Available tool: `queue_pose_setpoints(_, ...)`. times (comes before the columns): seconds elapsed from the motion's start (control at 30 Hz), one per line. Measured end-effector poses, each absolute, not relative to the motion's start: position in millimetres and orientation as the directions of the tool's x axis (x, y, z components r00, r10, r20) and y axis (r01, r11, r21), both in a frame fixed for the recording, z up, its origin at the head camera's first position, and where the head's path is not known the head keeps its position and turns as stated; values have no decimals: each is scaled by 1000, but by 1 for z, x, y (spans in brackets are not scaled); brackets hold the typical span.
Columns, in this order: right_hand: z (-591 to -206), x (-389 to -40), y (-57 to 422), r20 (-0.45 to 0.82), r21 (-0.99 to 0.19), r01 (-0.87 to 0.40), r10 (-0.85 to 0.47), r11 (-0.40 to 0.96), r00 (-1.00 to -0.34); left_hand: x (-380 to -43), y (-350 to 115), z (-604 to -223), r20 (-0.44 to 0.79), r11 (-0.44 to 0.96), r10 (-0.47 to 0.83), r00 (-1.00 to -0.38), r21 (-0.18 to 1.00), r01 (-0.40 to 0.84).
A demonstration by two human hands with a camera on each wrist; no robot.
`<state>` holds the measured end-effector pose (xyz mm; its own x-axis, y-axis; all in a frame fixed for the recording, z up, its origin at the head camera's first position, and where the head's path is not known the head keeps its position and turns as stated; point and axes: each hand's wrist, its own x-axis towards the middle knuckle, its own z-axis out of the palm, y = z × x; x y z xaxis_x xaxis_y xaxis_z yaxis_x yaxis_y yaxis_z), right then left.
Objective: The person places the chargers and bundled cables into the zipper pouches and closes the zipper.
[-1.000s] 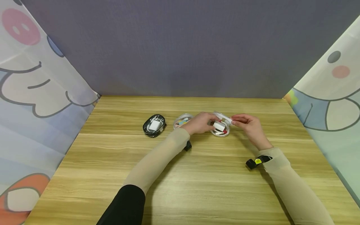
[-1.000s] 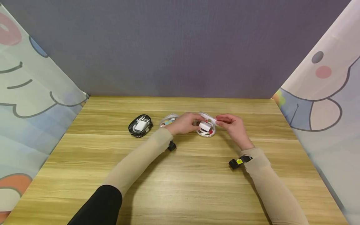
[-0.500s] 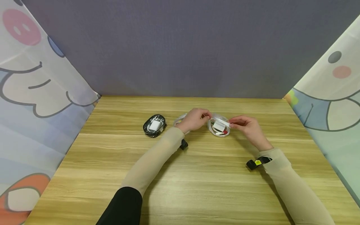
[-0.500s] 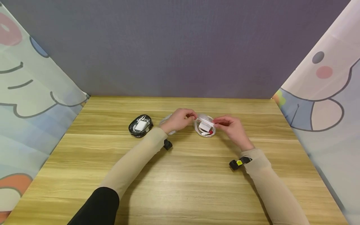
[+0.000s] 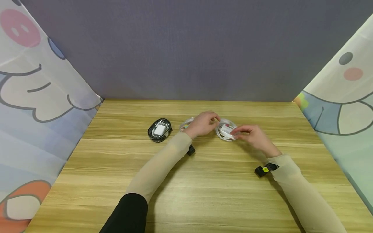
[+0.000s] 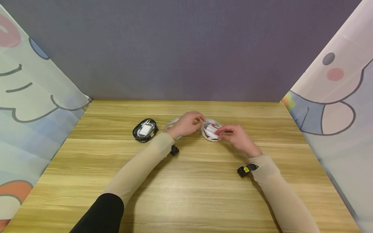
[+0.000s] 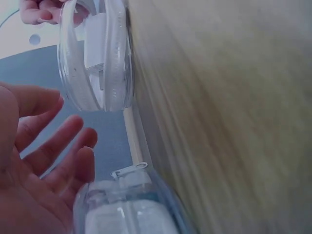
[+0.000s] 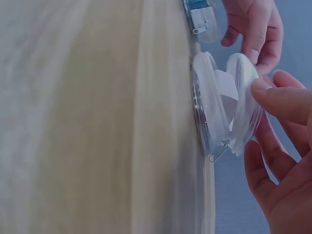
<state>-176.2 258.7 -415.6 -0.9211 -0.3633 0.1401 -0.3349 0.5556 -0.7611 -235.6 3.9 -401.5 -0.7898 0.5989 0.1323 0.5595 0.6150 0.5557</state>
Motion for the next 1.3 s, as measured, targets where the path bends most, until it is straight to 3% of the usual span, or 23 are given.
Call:
queue_pose_setpoints(0.23,-415,-176,255,146,-717,-390,-422,578,-895,-235,12,-404,106,566,717,-689,490,663)
queue_pose_setpoints(0.53,-413,-178,262,161,-848,-299,-324,438,-932,-235,14,-403,-1,580,778,-629,389,716)
queue_pose_setpoints(0.83,-417,-183,270,150,-863,-230,-206,451,-967,-236,15,-400,-43,602,772,-634,369,708)
queue_pose_setpoints(1.3,-425,-188,268,-30,-876,-114,-289,468,-957,-233,15,-400,-60,618,760,-647,372,692)
